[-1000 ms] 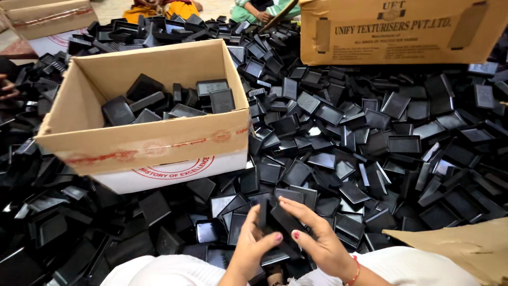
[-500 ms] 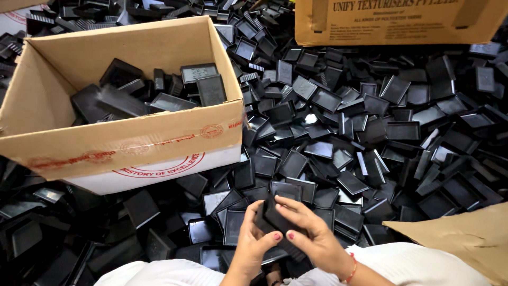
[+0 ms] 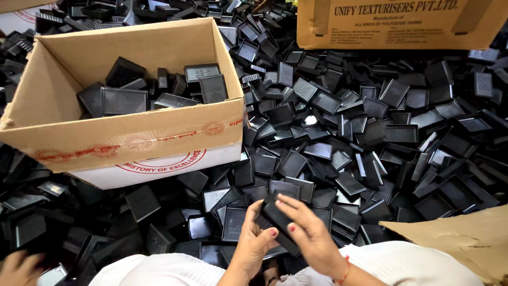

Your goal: The person sits on the floor among a large spread of black plastic boxes and sorts them one at a time, fitting pairs together and placing accepted boxes into a cardboard carton in front of them. Other workers around them handle the same boxes on the floor.

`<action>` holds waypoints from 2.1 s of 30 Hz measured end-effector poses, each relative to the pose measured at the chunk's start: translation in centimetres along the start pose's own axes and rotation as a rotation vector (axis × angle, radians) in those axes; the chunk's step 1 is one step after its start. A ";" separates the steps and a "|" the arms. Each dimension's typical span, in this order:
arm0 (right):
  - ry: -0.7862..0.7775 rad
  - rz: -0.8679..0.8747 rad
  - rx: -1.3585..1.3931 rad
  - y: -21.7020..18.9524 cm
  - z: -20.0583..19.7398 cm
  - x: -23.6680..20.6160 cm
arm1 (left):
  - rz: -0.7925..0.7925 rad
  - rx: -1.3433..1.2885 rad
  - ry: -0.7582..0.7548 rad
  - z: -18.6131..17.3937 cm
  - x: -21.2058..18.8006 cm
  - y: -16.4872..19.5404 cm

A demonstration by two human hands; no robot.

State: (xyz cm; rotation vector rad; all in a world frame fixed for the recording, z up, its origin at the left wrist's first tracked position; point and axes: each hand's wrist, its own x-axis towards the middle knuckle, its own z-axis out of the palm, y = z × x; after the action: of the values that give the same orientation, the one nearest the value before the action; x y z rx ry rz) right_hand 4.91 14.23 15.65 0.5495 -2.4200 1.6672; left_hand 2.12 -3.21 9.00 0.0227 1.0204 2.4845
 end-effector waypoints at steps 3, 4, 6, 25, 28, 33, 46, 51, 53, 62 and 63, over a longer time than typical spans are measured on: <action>-0.060 -0.042 -0.043 0.0 0.8 -0.4 | 0.054 -0.012 -0.002 -0.2 -0.4 0.0; -0.077 -0.077 -0.051 0.0 1.0 -0.4 | 0.070 0.009 0.004 -0.4 -0.5 -0.1; -0.082 -0.074 -0.065 0.0 1.3 -0.7 | 0.105 0.049 0.018 -1.1 -0.6 -0.4; -0.107 0.193 0.293 1.2 -0.4 0.5 | 1.476 1.304 0.333 6.1 -4.2 13.6; 0.053 0.093 -0.019 1.7 -0.6 1.6 | 1.864 1.544 0.394 10.1 -3.4 25.9; 0.042 0.053 -0.252 4.5 0.1 2.0 | 1.691 1.979 0.609 9.2 0.7 31.6; -0.612 0.024 -0.797 10.1 4.3 -1.3 | -0.320 1.911 0.387 -6.0 2.7 2.9; -0.766 0.080 -0.821 10.5 4.2 -1.6 | -0.354 1.749 0.324 -4.5 3.5 3.3; -0.746 0.057 -0.830 10.2 3.9 -1.5 | -0.312 1.746 0.378 -4.1 3.3 3.7; -0.151 0.337 0.144 4.3 -1.8 2.8 | 0.399 0.619 0.329 -4.3 2.2 3.3; -0.172 0.393 0.511 3.7 -2.0 3.0 | 0.237 0.548 0.313 -3.8 1.8 2.4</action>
State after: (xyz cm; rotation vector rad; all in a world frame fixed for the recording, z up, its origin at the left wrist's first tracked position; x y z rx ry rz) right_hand 0.57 16.62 14.20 0.2907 -2.3143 2.5302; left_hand -1.18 -6.52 7.57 -0.0819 1.9046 2.3718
